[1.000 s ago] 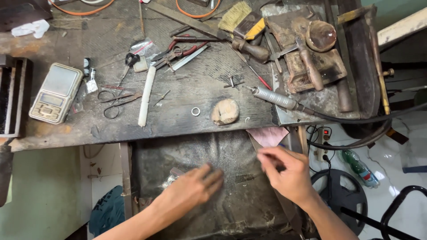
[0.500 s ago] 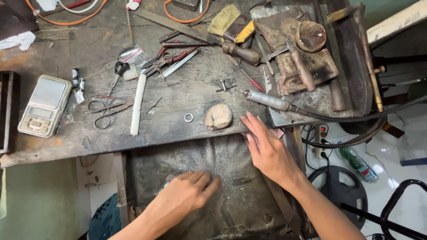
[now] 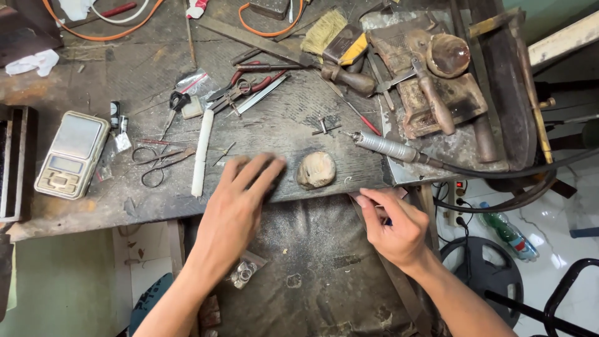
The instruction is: Shaping and cutting a small metal ring using a rotary tool and a jeweler's saw on a wooden peg.
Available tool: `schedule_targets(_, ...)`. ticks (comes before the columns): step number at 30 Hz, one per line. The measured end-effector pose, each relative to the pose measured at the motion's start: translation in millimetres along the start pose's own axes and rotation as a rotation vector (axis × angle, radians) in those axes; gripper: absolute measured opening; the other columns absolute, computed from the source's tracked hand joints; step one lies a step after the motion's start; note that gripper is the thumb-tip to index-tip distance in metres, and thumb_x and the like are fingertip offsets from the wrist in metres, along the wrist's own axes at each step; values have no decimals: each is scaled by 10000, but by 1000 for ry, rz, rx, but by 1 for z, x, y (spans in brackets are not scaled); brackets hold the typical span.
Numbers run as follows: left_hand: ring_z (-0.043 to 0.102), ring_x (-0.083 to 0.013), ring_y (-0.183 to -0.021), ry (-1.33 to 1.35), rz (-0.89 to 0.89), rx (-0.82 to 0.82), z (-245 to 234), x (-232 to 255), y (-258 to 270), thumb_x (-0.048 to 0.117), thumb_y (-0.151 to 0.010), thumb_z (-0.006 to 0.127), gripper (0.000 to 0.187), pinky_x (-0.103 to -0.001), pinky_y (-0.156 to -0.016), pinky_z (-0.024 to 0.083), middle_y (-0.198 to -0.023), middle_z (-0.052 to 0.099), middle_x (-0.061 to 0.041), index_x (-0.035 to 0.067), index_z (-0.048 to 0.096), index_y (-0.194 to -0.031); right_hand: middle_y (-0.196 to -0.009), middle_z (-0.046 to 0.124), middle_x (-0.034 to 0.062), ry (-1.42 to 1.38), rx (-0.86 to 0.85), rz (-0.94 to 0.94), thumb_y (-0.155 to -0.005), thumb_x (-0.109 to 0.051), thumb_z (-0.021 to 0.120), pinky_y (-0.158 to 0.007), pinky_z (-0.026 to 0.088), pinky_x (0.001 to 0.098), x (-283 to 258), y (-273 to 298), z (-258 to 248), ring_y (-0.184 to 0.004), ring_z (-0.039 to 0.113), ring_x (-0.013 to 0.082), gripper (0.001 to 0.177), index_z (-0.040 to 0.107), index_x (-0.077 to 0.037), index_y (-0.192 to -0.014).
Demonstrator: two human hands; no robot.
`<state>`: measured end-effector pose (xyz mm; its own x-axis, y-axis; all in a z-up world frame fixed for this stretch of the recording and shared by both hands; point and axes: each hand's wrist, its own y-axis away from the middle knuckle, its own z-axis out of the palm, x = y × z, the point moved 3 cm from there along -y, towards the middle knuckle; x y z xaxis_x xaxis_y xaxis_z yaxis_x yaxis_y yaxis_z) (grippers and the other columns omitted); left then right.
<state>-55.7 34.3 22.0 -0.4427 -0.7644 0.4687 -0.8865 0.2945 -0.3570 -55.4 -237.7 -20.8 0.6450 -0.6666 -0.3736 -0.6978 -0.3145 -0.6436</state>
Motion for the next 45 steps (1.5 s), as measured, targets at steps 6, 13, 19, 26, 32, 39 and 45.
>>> schedule_targets(6,739,-341,-940,323,-182,35,14,-7,-12,107,-996,644,185,-442,-849,589,-994,724,-131,81,707,-1168,-614,627,5,38,91,34,-866,-164,855,-514,501,299,36,-46,1,-486,565,188,145,806,-55,-948)
schedule_targets(13,757,-136,-861,615,-349,97,9,-6,-4,69,-918,724,161,-259,-813,577,-973,778,-38,77,706,-1077,-1083,670,236,597,-281,297,-982,-163,834,-727,571,382,75,-141,-14,-896,619,302,469,660,104,-1326)
schedule_targets(19,738,-162,-871,597,-288,95,4,-10,-2,38,-945,676,167,-281,-831,564,-1009,766,-61,63,721,-1103,-1073,746,306,455,-268,265,-969,115,743,-724,664,396,99,-141,-16,-816,750,344,381,646,183,-1331)
schedule_targets(26,626,-304,-1142,356,-204,162,4,-14,10,-16,-964,628,313,-417,-1011,482,-1244,651,-118,73,681,-1260,-1309,591,417,7,-47,302,-996,282,644,-983,589,461,48,-109,-70,-1114,671,456,631,338,191,-1540)
schedule_targets(32,736,-140,-918,813,-332,142,10,49,39,317,-819,819,512,-290,-866,620,-1072,764,-51,105,665,-1259,-689,628,26,-600,-5,639,-927,-25,604,-312,499,230,-45,-9,-78,-388,545,100,310,557,22,-1229)
schedule_targets(39,505,-226,-1382,1534,-347,-155,62,115,77,702,-897,672,1180,-348,-1180,367,-1527,458,-195,-24,78,-1613,-1308,744,194,-690,-34,1292,-875,-243,615,-898,604,379,-92,187,-10,-1117,762,281,299,692,-76,-1111)
schedule_targets(45,448,-315,-1465,1083,-292,-400,36,91,78,510,-875,705,937,-441,-1192,307,-1581,444,-253,-42,341,-1539,-666,733,118,-980,-408,845,-991,-496,573,-444,622,291,-65,73,-50,-521,716,186,571,730,50,-1058)
